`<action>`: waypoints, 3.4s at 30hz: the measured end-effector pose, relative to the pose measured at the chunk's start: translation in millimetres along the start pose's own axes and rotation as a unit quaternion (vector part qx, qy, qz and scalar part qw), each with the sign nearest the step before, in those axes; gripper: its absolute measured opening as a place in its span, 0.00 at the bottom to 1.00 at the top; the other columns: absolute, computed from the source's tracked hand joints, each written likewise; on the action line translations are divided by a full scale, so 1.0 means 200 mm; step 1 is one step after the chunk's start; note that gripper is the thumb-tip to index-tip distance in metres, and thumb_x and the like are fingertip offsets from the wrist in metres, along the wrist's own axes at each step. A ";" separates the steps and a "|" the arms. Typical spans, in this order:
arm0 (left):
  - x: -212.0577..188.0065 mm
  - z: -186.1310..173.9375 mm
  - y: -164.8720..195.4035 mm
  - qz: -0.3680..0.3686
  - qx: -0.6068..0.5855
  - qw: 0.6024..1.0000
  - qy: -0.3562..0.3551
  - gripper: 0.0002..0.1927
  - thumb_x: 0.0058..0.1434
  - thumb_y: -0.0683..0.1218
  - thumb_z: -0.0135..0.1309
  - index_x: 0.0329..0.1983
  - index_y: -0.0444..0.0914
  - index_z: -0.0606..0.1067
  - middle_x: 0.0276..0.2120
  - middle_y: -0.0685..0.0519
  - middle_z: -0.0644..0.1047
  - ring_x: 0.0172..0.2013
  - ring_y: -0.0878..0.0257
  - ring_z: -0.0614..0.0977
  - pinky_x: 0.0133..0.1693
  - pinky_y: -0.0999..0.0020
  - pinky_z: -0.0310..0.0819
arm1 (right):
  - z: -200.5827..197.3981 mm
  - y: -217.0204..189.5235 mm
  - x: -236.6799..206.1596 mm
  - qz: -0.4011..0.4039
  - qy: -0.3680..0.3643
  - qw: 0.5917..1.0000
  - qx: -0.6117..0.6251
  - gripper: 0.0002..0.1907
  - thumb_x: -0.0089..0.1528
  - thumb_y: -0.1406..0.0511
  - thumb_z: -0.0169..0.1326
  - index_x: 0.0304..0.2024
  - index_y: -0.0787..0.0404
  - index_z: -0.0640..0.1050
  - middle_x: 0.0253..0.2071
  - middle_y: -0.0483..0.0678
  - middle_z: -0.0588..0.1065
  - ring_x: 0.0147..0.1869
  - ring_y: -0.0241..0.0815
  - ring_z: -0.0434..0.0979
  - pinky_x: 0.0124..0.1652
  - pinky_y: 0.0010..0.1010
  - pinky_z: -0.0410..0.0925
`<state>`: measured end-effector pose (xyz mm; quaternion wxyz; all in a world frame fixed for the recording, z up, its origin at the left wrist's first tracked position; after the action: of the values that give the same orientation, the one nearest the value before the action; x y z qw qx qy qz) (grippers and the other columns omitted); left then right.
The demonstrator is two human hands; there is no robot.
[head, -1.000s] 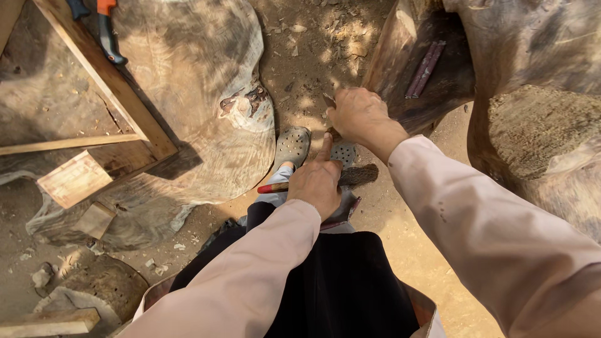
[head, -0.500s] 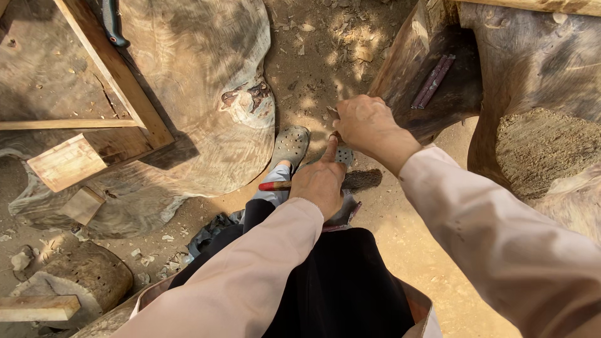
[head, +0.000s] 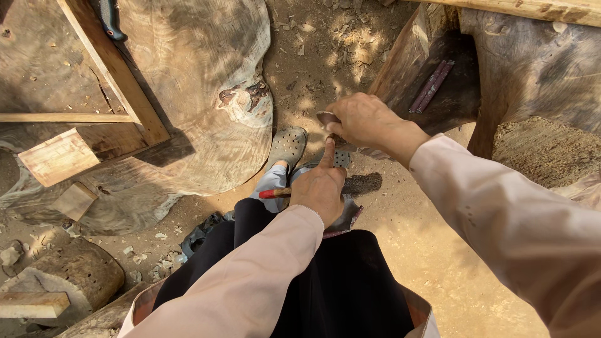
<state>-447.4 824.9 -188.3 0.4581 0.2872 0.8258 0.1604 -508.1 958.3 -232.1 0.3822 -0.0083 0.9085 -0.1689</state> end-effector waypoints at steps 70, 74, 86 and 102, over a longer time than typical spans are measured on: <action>-0.06 -0.09 -0.02 0.037 -0.014 0.999 -0.015 0.11 0.49 0.38 0.57 0.38 0.36 0.79 0.71 0.34 0.60 0.37 0.45 0.85 0.40 0.55 0.79 | -0.02 0.16 0.22 0.215 -0.100 0.956 0.174 0.17 0.63 0.58 0.47 0.47 0.56 0.81 0.46 0.54 0.81 0.52 0.51 0.80 0.52 0.42 0.70; -0.04 -0.12 0.00 0.027 0.005 0.999 -0.035 0.11 0.51 0.39 0.57 0.39 0.36 0.79 0.70 0.34 0.61 0.36 0.46 0.85 0.40 0.55 0.79 | 0.00 0.15 0.19 0.204 -0.087 0.960 0.171 0.26 0.56 0.56 0.58 0.56 0.55 0.76 0.55 0.55 0.76 0.62 0.54 0.75 0.60 0.40 0.67; -0.04 -0.07 0.00 0.053 0.006 0.999 0.000 0.15 0.46 0.38 0.58 0.39 0.36 0.80 0.68 0.32 0.62 0.41 0.46 0.84 0.43 0.55 0.79 | 0.06 0.18 -0.11 0.227 0.000 0.955 0.190 0.33 0.62 0.45 0.54 0.47 0.71 0.79 0.46 0.66 0.79 0.55 0.60 0.80 0.56 0.46 0.71; 0.00 -0.06 0.00 0.039 0.054 0.996 -0.051 0.13 0.53 0.39 0.56 0.43 0.38 0.79 0.72 0.37 0.57 0.48 0.48 0.83 0.46 0.57 0.77 | 0.00 0.15 0.08 0.126 -0.028 0.983 0.131 0.32 0.63 0.44 0.56 0.49 0.67 0.77 0.47 0.61 0.77 0.55 0.58 0.78 0.55 0.47 0.69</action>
<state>-457.1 825.1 -181.5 0.4766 0.3514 0.7971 0.1185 -516.2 983.0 -253.4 0.4239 0.1519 0.8611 -0.2361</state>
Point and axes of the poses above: each hand's wrist, its own x-axis towards the middle knuckle, its own z-axis out of the palm, y = z × x, the point moved 5 cm from there along x, towards the middle knuckle
